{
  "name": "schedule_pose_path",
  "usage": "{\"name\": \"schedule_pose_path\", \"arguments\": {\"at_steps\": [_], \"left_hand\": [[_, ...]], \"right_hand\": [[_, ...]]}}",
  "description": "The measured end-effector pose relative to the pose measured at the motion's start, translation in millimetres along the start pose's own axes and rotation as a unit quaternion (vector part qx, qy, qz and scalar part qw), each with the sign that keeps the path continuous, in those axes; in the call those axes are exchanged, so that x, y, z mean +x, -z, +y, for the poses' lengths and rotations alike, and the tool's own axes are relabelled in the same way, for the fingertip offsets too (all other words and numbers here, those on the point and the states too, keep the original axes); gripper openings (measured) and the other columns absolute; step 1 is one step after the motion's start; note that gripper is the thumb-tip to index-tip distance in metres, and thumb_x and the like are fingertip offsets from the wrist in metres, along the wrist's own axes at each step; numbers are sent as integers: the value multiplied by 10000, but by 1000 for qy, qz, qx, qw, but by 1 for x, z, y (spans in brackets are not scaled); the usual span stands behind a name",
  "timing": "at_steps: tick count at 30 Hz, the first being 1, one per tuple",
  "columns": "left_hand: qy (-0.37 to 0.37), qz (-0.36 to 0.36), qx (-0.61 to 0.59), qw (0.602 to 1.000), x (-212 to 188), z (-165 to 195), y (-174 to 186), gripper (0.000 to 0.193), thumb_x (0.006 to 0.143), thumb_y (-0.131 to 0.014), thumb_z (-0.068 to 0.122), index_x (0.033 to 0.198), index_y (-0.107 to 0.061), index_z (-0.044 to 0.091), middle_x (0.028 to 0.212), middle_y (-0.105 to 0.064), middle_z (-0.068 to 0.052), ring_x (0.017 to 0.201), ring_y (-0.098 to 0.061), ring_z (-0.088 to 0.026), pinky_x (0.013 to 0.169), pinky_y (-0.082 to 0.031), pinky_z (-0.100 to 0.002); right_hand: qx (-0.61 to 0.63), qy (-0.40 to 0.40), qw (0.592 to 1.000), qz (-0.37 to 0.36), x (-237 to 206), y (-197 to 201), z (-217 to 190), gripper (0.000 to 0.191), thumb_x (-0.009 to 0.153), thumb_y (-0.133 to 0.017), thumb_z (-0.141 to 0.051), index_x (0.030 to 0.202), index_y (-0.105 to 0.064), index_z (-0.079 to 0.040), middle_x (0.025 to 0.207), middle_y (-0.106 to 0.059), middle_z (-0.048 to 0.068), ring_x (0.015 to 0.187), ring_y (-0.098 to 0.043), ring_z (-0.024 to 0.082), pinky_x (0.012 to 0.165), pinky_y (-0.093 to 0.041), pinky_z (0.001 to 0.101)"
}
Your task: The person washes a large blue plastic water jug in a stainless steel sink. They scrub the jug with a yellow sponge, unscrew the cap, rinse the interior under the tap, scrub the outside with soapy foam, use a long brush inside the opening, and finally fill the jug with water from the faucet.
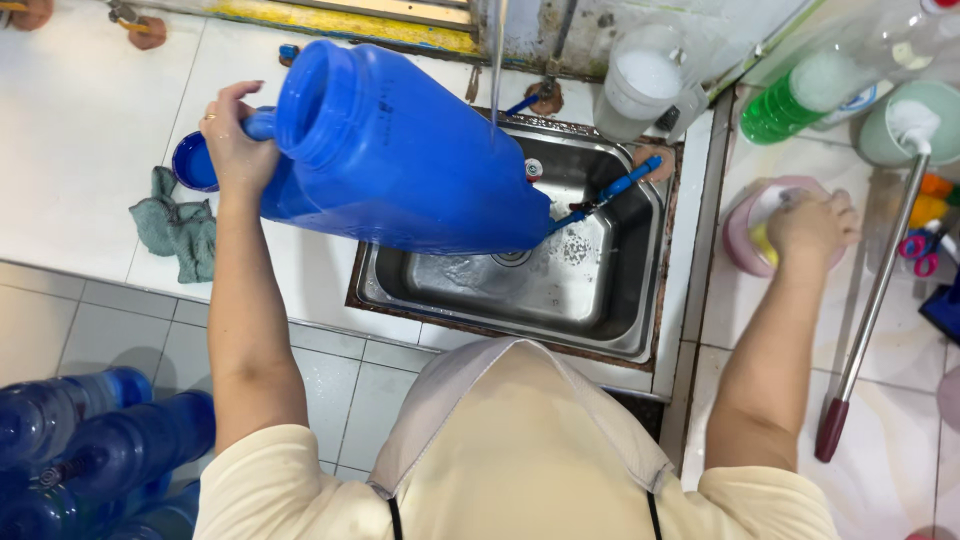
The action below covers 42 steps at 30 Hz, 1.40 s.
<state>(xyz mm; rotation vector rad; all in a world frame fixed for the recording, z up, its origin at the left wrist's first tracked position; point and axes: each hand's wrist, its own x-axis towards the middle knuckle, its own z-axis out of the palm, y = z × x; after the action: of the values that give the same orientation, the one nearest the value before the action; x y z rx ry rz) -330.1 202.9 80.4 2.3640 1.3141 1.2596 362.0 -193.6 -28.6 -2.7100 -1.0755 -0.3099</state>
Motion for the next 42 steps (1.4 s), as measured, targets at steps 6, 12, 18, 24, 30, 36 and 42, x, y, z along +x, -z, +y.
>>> {"name": "schedule_pose_path", "arguments": {"at_steps": [6,12,18,24,30,36,42], "left_hand": [[51,105,-59,991,-14,-62,20,181,957,-763,86,1133,-746,48,1000,-722,-75,937,-645,-233,850,-536,-362],[250,85,-233,936,-19,-82,17,110,1022,-701,109,1079,-726,18,1016,-744,-82,895,-684,-200,789,-559,-337],[297,99,-322,893,-17,-81,19,120,1039,-657,107,1064,-710,3,1004,-736,-90,870,-690,-193,743,-566,-323],[286,134,-317,894,-11,-75,-5,143,1056,-613,105,1050,-694,-13,992,-729,-98,845,-695,-187,696,-573,-309],[307,121,-412,850,-11,-83,3,186,1043,-594,142,1093,-701,-2,1020,-734,-114,871,-708,-211,729,-583,-335],[325,106,-408,846,-23,-91,9,196,1029,-597,154,1091,-709,6,1009,-739,-120,873,-713,-224,738,-580,-346],[332,106,-404,846,-27,-84,2,205,1014,-599,165,1088,-718,15,997,-744,-126,874,-717,-236,747,-576,-357]], "right_hand": [[474,309,814,-130,2,-11,-267,252,981,-575,-89,1187,-706,-28,1136,-716,141,1043,-686,269,919,-552,362],[384,382,770,-338,-9,43,-445,203,943,-569,-141,1052,-715,-52,874,-729,95,781,-689,195,723,-556,348],[265,345,780,-450,9,78,-416,218,928,-554,-129,1000,-747,-56,867,-755,70,800,-722,160,768,-559,325],[346,388,763,-384,13,81,-454,272,920,-502,-104,1077,-715,-42,878,-750,76,806,-726,171,782,-581,345],[228,432,797,-355,9,89,-448,232,923,-577,-163,1033,-739,-39,891,-739,122,810,-699,224,774,-556,383],[280,348,773,-450,8,97,-428,337,1015,-493,-227,983,-753,-15,910,-777,114,816,-737,176,771,-587,331],[391,280,720,-500,14,117,-433,359,1029,-460,-222,1014,-730,13,990,-775,94,884,-762,145,790,-612,283]]}}
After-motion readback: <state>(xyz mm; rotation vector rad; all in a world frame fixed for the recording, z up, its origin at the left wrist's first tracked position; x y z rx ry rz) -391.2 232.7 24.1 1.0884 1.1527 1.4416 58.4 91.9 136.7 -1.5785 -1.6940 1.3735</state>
